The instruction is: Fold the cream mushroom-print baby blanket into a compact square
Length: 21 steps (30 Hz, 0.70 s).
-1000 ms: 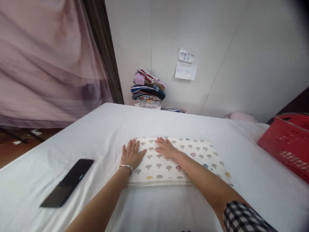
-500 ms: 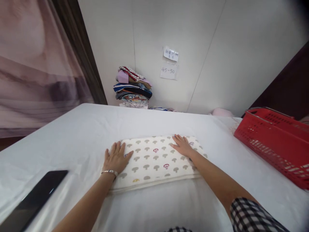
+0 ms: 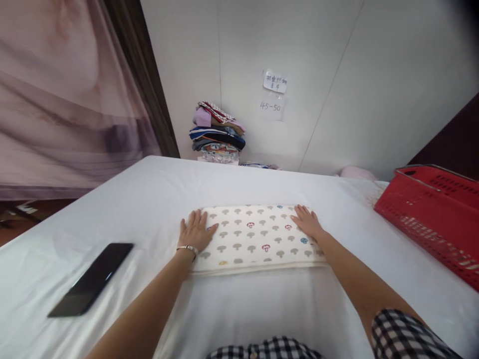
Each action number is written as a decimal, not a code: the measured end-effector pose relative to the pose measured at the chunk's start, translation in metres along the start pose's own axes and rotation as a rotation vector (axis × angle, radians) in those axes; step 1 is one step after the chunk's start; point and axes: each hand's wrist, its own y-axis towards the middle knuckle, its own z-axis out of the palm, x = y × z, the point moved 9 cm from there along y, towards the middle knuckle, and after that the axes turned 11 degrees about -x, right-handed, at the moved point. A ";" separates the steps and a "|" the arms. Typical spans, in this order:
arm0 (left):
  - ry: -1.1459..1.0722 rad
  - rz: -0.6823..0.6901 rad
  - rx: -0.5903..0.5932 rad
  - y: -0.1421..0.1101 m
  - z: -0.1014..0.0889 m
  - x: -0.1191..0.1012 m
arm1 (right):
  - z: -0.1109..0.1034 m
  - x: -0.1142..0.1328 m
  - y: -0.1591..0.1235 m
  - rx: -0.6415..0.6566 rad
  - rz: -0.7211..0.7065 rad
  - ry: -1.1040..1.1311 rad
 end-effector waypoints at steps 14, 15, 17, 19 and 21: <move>-0.106 -0.054 0.098 -0.003 -0.007 -0.004 | 0.004 -0.024 -0.058 -0.122 0.019 -0.097; -0.128 -0.066 0.107 -0.009 -0.011 -0.005 | 0.005 -0.025 -0.057 -0.122 0.010 -0.101; -0.159 -0.042 0.065 -0.024 -0.024 -0.011 | 0.006 -0.029 -0.056 -0.134 0.005 -0.100; -0.177 0.128 -0.017 -0.047 -0.036 -0.029 | 0.008 -0.033 -0.054 -0.148 0.016 -0.085; -0.193 0.226 -0.031 -0.070 -0.037 -0.040 | 0.010 -0.036 -0.051 -0.156 0.033 -0.061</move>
